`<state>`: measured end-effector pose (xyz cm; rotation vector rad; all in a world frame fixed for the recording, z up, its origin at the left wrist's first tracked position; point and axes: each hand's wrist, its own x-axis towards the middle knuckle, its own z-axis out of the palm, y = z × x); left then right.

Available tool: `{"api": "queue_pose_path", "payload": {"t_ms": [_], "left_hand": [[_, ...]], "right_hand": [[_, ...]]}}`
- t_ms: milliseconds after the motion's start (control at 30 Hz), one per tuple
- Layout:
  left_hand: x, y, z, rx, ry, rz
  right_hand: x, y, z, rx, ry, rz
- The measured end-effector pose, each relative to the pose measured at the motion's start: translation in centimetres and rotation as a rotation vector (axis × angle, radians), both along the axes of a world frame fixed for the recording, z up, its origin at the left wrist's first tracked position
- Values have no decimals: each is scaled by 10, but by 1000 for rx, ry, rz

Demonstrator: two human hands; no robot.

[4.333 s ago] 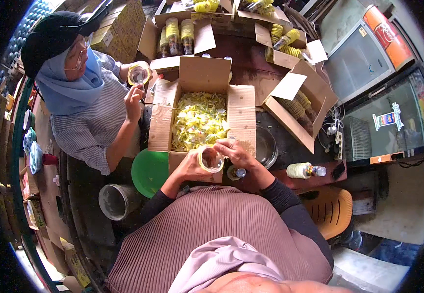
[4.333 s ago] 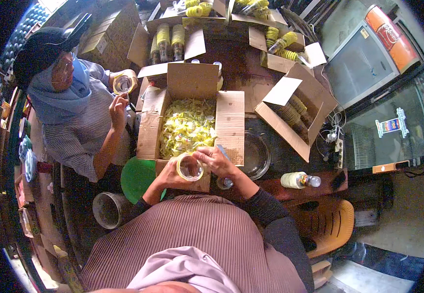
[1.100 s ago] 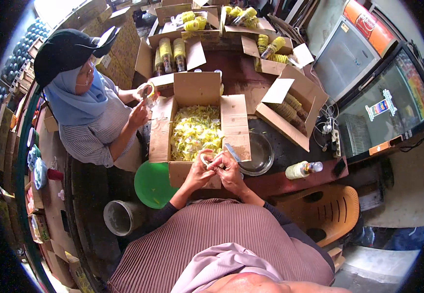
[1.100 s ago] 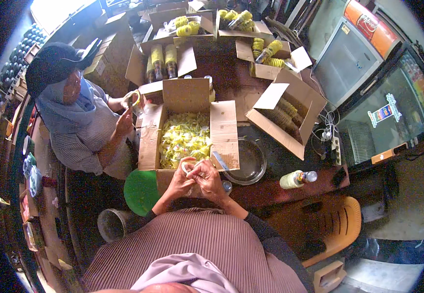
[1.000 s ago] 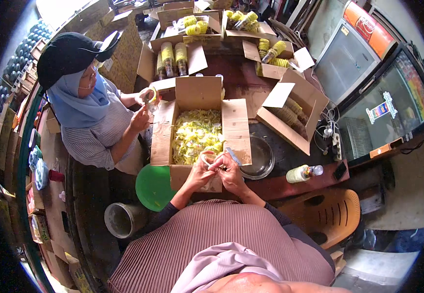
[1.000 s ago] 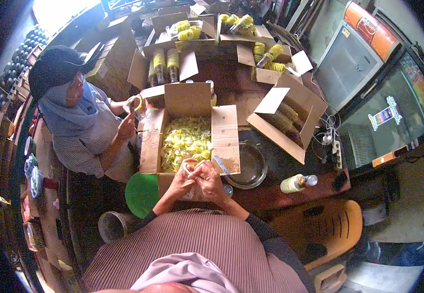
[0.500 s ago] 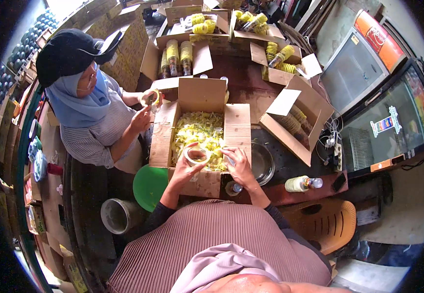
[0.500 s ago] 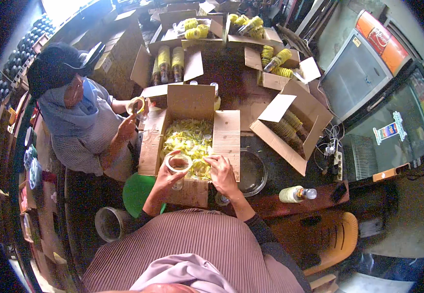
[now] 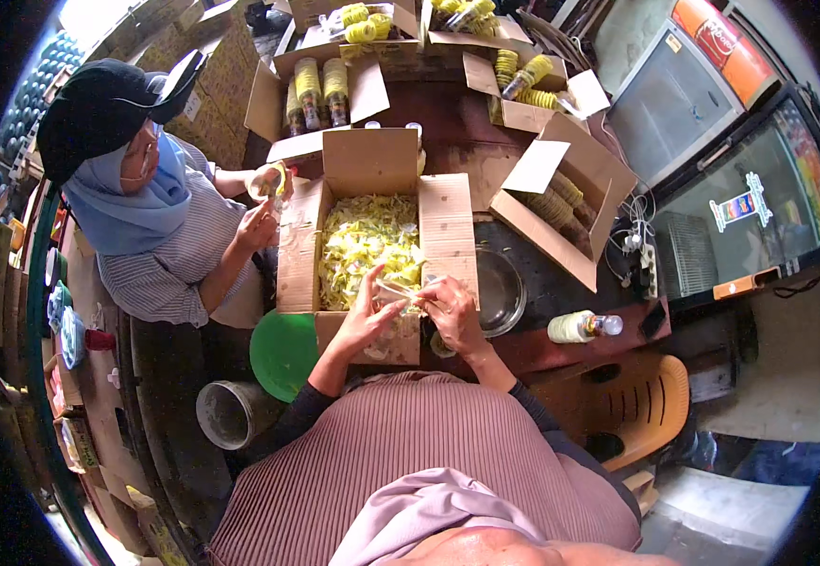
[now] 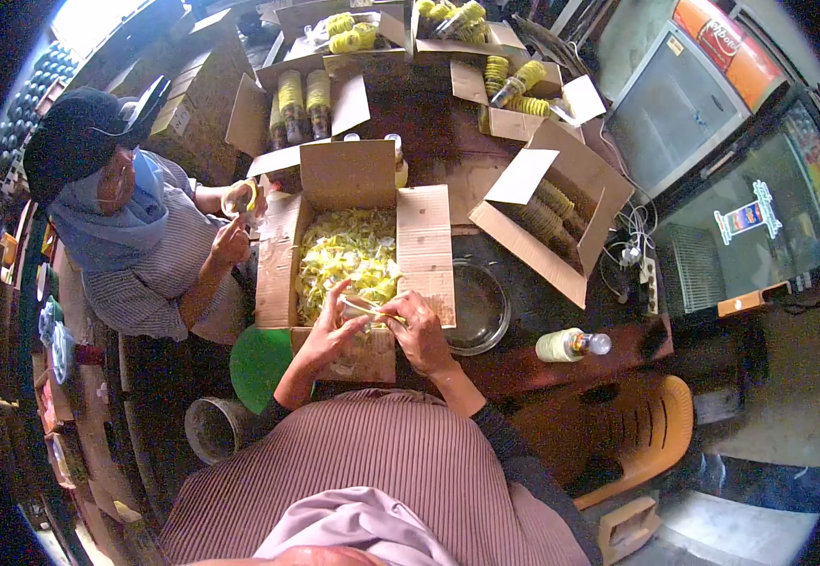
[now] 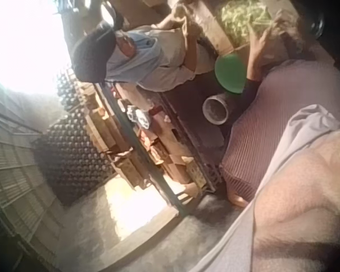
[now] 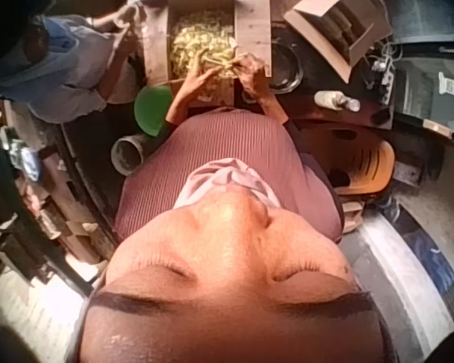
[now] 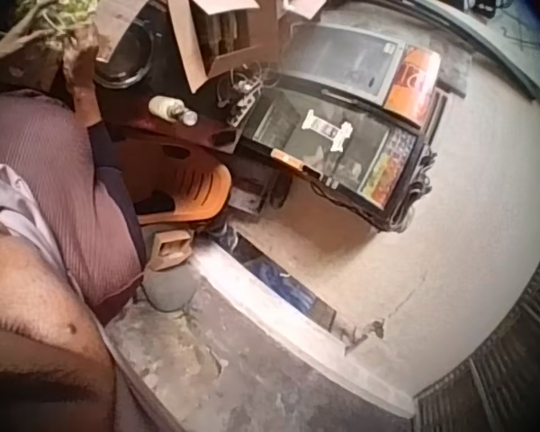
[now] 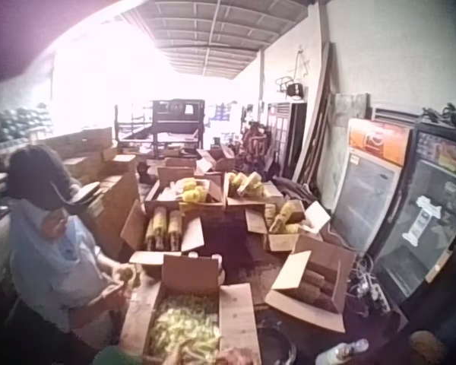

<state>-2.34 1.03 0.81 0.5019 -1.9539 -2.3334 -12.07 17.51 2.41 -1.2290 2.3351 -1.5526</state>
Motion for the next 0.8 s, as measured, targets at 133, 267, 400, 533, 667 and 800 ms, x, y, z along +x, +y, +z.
{"api": "queue_pose_path", "payload": {"t_ms": [133, 267, 400, 533, 667, 800], "left_hand": [[4, 2, 8, -693, 182, -38], [6, -3, 12, -649, 77, -100], [11, -16, -29, -408, 134, -82], [24, -17, -10, -217, -20, -21], [38, -19, -31, -401, 58, 65], [47, -16, -43, -705, 233, 49]], "right_hand": [[5, 3, -6, 14, 10, 18], [6, 5, -5, 29, -26, 57], [-5, 7, -13, 21, -130, 36], [-17, 8, -43, 89, 29, -233], [-27, 18, -75, 249, 33, -207], [-19, 27, -81, 211, 5, -204]]}}
